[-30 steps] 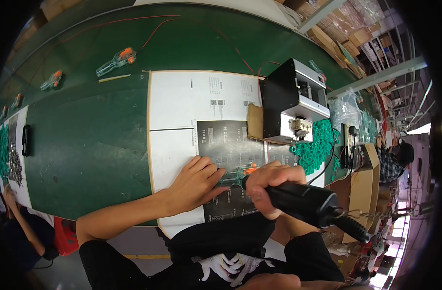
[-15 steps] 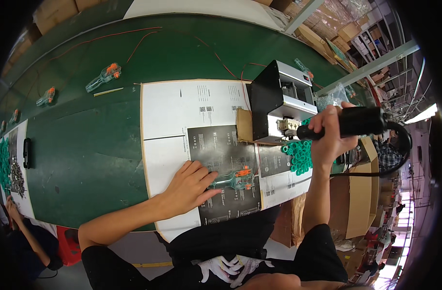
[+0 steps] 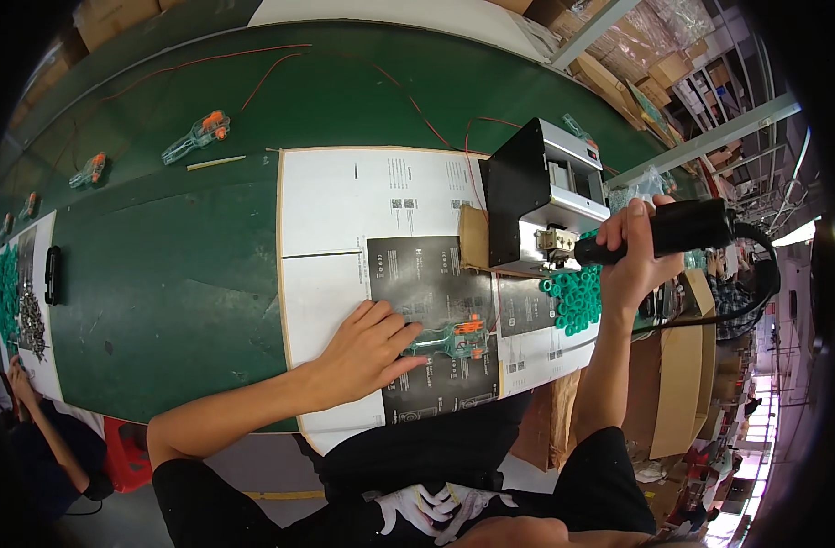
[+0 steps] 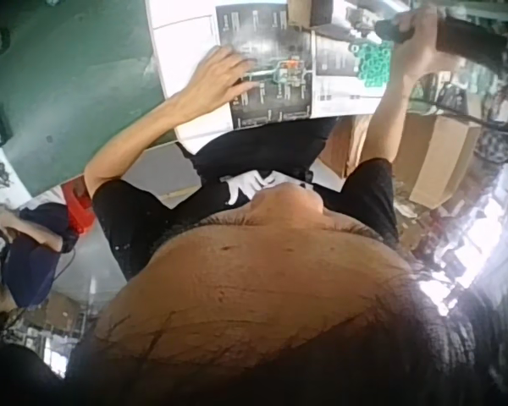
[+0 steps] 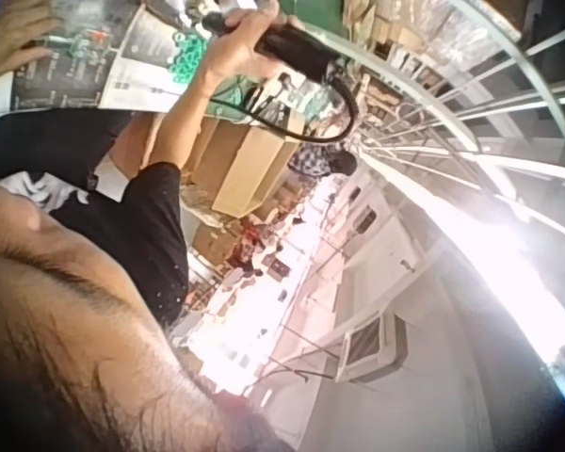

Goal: Assembling green plastic components onto circuit boards using a power screwdriver on a factory production line.

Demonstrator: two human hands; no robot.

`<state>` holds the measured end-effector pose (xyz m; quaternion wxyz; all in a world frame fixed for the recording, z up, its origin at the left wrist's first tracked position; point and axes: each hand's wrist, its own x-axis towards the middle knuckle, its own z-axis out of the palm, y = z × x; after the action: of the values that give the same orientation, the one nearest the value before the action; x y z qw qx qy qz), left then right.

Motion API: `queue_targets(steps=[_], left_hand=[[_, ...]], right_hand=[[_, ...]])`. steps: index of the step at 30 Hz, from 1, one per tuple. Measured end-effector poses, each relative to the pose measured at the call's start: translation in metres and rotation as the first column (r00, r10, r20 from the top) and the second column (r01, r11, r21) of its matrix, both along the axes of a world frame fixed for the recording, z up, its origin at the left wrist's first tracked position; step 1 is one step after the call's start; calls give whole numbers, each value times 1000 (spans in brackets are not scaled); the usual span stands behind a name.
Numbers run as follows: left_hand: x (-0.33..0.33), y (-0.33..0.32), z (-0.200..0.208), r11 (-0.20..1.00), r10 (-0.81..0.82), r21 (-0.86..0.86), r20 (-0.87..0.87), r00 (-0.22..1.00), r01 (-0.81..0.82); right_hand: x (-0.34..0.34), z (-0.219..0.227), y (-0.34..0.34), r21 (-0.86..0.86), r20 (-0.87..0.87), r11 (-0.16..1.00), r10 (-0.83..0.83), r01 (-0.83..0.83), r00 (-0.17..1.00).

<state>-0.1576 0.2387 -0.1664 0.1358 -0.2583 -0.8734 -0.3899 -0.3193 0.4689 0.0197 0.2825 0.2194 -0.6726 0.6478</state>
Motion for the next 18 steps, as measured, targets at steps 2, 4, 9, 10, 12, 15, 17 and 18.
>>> queue_targets(steps=[2, 4, 9, 10, 12, 15, 17, 18], left_hand=[[-2, 2, -2, 1000, 4, 13, -33, 999, -4], [1, 1, -4, 1000, 21, 18, -39, 999, -20], [1, 0, -3, 1000, 10, 26, -16, 1000, -9], [0, -1, -2, 999, 4, 35, -13, 1000, -4], [2, -2, -2, 999, 2, 46, -4, 1000, -2], [2, -3, -5, 999, -12, 52, 3, 1000, 12], [3, -2, -4, 999, -11, 44, 14, 1000, 10], [4, -2, -3, 999, -13, 34, 22, 1000, 12]], right_hand=[[-3, 0, 4, -16, 81, 999, 38, -37, 996], [4, -2, 2, -17, 109, 997, 78, -77, 991], [60, -12, -9, -116, 163, 958, 279, -262, 946], [77, -17, -19, -111, 157, 936, 347, -333, 925], [103, -30, -39, -76, 154, 855, 518, -513, 842], [120, -46, -57, -16, 196, 784, 611, -621, 767], [125, -50, -64, 52, 267, 778, 594, -626, 759], [124, -51, -64, 51, 269, 774, 598, -631, 755]])
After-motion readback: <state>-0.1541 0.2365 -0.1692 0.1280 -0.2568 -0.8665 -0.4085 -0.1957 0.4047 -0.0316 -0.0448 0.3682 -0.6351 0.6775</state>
